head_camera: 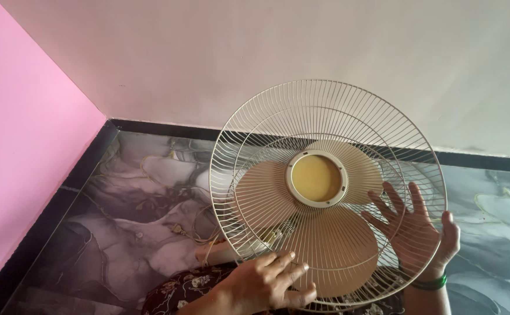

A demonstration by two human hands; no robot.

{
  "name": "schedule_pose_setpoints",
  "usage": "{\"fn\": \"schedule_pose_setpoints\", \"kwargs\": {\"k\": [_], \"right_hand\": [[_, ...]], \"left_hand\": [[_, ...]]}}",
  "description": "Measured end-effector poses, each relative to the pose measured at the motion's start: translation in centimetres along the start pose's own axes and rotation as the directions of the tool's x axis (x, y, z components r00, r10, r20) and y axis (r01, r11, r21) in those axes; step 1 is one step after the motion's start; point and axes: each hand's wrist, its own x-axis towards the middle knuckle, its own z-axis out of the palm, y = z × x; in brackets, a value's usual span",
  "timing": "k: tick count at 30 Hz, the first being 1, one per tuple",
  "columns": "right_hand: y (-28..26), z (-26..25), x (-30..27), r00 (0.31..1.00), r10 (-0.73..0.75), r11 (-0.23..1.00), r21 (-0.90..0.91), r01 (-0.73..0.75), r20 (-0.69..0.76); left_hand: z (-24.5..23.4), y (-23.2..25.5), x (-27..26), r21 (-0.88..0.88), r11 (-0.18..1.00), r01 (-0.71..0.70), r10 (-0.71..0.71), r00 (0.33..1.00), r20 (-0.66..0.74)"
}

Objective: The person disassembles a standing electric fan by hand. They remove the front grille, unscrew the central hub nut, detach the fan blades, and then remove the rear grille, leaving the components separated on the floor.

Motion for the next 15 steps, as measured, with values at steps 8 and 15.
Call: {"fn": "schedule_pose_setpoints", "kwargs": {"k": [8, 15], "right_hand": [[0.1, 1.2, -0.1, 0.993, -0.051, 0.993, -0.108, 0.04, -0.108], [-1.0, 0.0, 0.2, 0.994, -0.047, 0.984, -0.174, 0.03, -0.097]], "left_hand": [[-0.7, -3.6, -0.3, 0.292, 0.951, 0.099, -0.152, 0.975, 0.162], [-9.3, -5.3, 1.0, 0.287, 0.777, 0.561, -0.602, 0.528, 0.599]]}}
